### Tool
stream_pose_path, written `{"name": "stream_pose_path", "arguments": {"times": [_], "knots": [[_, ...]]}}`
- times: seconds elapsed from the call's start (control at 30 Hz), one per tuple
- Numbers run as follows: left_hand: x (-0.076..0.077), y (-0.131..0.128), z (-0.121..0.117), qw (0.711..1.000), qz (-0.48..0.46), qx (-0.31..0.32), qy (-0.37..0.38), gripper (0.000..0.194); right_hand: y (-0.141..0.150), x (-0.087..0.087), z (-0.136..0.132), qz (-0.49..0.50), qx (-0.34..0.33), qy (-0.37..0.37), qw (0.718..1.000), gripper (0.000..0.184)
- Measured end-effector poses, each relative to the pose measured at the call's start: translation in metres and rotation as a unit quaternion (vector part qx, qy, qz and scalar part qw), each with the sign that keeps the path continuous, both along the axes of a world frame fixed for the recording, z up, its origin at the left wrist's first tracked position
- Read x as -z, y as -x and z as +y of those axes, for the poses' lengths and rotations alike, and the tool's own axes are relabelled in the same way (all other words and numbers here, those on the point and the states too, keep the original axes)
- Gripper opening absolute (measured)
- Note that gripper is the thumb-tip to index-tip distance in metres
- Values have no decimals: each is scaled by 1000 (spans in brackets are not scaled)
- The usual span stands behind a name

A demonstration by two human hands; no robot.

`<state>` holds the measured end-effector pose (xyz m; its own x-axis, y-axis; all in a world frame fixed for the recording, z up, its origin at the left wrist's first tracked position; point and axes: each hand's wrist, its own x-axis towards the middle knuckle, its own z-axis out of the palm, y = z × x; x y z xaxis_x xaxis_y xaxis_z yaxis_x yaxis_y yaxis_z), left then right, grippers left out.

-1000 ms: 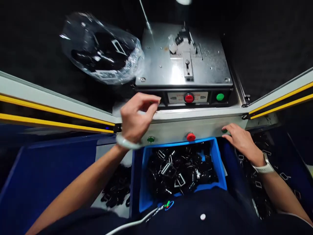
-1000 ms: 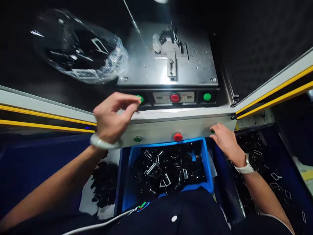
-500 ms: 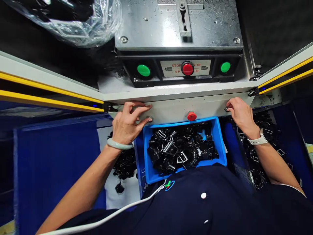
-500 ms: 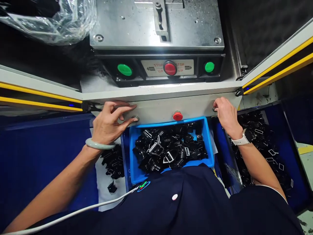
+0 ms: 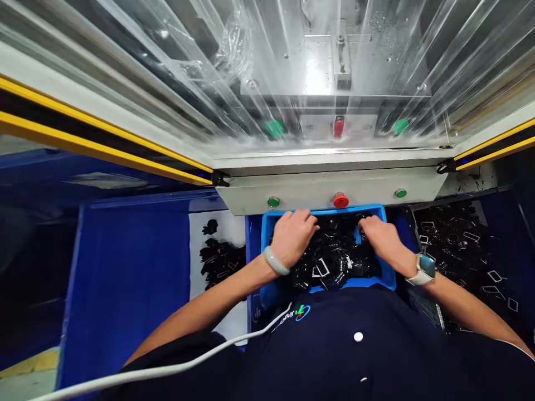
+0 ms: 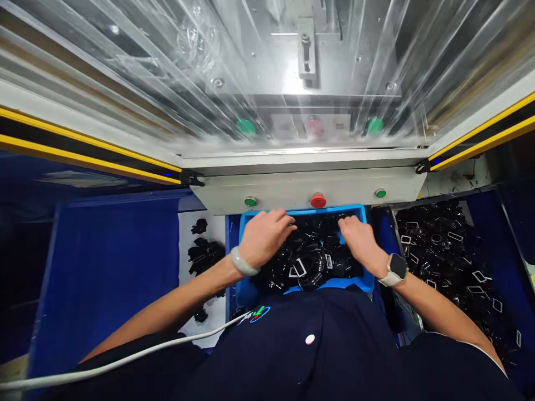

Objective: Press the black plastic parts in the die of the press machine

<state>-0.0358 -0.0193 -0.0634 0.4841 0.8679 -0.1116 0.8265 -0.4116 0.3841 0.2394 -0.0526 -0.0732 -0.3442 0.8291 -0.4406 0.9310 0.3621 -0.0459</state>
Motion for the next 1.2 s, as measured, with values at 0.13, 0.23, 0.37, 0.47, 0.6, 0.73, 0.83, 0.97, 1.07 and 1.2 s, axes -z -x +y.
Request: {"name": "stream_pose_path", "arguments": {"times": [0.13, 0.23, 0.37, 0.47, 0.6, 0.73, 0.83, 0.97, 1.07, 1.2], "knots": [[6, -32, -2, 991, 125, 30, 46, 15, 23, 34, -16, -47, -2, 47, 998, 36], [4, -32, -2, 988, 134, 37, 60, 19, 23, 43, -21, -48, -1, 52, 997, 38], [-3, -9, -11, 998, 52, 16, 45, 14, 18, 34, -22, -31, -1, 57, 998, 39], [-7, 7, -17, 990, -138, -25, 34, 10, 12, 20, -18, -10, 8, 49, 999, 37], [-9, 9, -19, 938, -339, -69, 25, 7, 2, -3, -5, 184, 142, 27, 972, 18], [-7, -4, -19, 905, -406, -127, 8, 20, 2, -29, 4, 421, 280, -20, 863, 16], [-5, -12, -19, 894, -422, -149, -1, 41, 15, -48, 4, 517, 352, -22, 780, 26], [-12, -21, -17, 915, -378, -116, -73, 38, 39, -64, 3, 553, 361, -12, 751, 28], [-16, -26, -15, 923, -355, -94, -117, 37, 53, -68, 7, 548, 333, -10, 767, 22], [-15, -31, -16, 914, -378, -117, -91, 33, 58, -67, 14, 542, 321, 24, 776, 22]]}}
